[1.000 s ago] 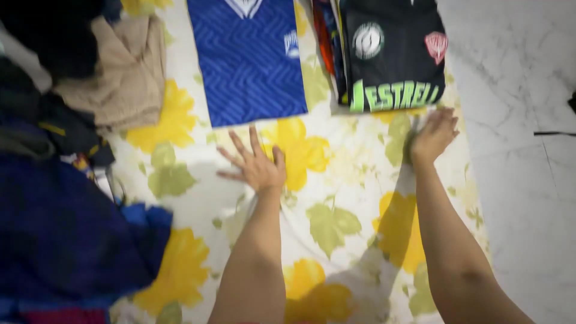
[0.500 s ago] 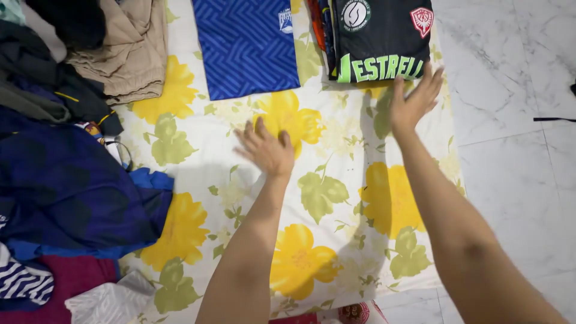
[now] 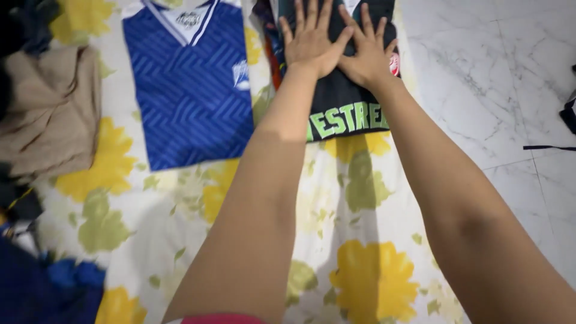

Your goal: Folding various shirts and jerseys on a bed.

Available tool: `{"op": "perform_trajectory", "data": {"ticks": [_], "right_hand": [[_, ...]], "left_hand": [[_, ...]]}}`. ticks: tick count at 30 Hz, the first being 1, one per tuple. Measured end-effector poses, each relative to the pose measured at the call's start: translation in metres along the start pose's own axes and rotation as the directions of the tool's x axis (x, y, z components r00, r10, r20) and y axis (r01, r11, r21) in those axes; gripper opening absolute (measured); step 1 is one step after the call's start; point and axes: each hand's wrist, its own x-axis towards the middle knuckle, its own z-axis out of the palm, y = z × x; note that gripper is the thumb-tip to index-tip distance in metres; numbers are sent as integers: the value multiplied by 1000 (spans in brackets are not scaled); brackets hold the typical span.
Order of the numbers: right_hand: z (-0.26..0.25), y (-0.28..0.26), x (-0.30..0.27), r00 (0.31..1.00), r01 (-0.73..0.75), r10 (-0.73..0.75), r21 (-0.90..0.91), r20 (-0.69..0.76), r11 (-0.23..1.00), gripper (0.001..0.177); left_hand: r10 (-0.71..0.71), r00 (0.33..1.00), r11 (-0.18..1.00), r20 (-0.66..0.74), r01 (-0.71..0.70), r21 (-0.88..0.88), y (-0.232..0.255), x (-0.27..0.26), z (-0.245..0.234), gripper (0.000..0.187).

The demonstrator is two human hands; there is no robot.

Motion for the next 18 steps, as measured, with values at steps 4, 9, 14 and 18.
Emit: {"op": "perform_trajectory", "data": {"ticks": [4, 9, 14, 18], "right_hand": [[4, 1, 38, 997, 62, -65, 89, 39, 994, 92], [17, -1, 52, 997, 73, -72, 119, -13, 990, 92], [-4, 6, 63, 989, 59, -88, 231, 118, 971, 98], [-13, 1, -43, 975, 222, -195, 364, -110, 904, 77]], "left_hand": [[-96, 990, 989, -107, 82, -123, -16, 30, 21, 82], [-95, 964, 987, -248, 57, -153, -28, 39, 35, 77], [-172, 972, 969, -159, 137, -206, -15, 41, 18, 91], [-219, 962, 951, -160, 175, -254, -16, 32, 3, 109]]}}
